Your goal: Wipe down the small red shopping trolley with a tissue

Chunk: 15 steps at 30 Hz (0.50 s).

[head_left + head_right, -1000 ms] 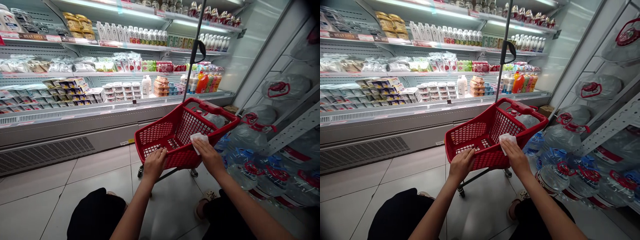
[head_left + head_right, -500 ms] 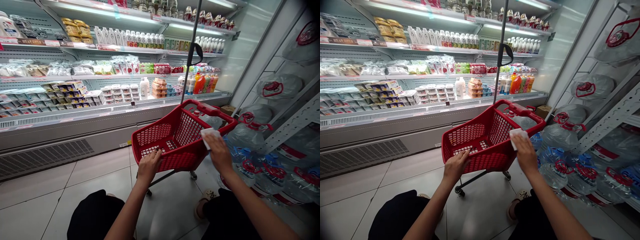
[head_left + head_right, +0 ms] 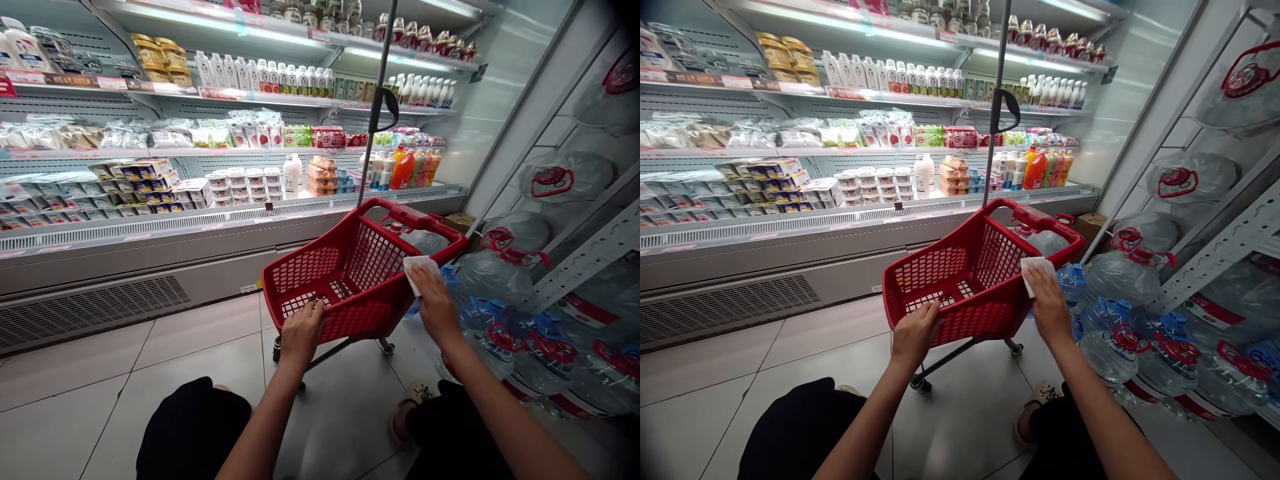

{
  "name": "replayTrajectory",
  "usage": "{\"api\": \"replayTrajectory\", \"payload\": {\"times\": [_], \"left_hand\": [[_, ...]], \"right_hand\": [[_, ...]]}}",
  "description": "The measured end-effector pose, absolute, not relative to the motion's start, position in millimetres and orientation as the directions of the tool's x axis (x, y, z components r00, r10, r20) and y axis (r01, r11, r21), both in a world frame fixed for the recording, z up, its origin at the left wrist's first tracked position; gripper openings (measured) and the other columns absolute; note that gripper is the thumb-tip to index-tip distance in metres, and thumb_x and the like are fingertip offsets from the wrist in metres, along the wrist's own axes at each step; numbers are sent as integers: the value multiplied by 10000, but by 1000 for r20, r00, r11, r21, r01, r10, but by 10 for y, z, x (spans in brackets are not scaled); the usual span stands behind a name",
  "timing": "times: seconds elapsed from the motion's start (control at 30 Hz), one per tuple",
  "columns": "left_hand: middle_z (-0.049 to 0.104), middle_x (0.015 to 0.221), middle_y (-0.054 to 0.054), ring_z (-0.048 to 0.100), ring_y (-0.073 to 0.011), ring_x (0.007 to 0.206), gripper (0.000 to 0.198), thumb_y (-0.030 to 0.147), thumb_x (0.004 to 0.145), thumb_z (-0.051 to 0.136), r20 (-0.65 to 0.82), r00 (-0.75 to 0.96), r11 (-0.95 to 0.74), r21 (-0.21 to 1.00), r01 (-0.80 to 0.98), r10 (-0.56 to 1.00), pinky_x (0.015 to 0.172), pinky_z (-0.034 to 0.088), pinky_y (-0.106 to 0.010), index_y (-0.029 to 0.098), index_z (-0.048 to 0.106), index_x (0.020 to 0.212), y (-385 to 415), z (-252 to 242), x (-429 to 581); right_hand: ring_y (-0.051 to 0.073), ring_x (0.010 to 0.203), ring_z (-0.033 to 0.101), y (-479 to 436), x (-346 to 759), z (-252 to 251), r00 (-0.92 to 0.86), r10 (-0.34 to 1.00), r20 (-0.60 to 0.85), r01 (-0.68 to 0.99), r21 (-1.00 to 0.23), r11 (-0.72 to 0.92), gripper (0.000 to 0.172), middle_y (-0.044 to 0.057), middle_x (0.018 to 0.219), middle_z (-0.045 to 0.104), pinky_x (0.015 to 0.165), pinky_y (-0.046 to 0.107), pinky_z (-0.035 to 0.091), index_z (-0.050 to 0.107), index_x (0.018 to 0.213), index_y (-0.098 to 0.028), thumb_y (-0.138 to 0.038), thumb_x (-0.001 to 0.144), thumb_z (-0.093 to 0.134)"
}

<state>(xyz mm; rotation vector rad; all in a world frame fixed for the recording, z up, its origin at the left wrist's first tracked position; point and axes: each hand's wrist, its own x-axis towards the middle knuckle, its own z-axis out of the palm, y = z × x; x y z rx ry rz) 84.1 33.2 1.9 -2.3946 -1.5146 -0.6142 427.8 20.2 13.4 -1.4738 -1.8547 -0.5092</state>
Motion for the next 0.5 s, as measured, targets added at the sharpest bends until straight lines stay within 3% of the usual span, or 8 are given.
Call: {"api": "replayTrajectory", "payload": {"times": [0.27,0.37,0.5], "left_hand": [[681,1377,-127,737,-250,1011,521,234,1030,524,460,392,-459,38,888,797,774,580,-330,203,450,1545,281,-36,1056],[622,1470,-109,696,-239,1174,564,205,1008,549,460,466,-560,84,824,756,874,588,-318,232,420,1556,301,10,922],[714,1335,-58,712,-215,1143,530,236,985,609,423,538,-637,129,760,729,1047,536,-394,278,481,1497,366,103,623]], "right_hand": [[174,1525,397,292,3378,-179,-383,671,635,841,-61,538,811,24,1627,467,1281,475,321,252,1666,-293,0,912,309],[175,1514,417,400,3748,-96,-357,676,645,860,-56,507,802,23,1612,489,1284,493,299,303,1650,-309,-5,909,314],[185,1535,380,603,4117,-18,-261,716,647,895,-116,431,800,24,1612,492,1278,510,309,352,1633,-303,-10,888,328]]}}
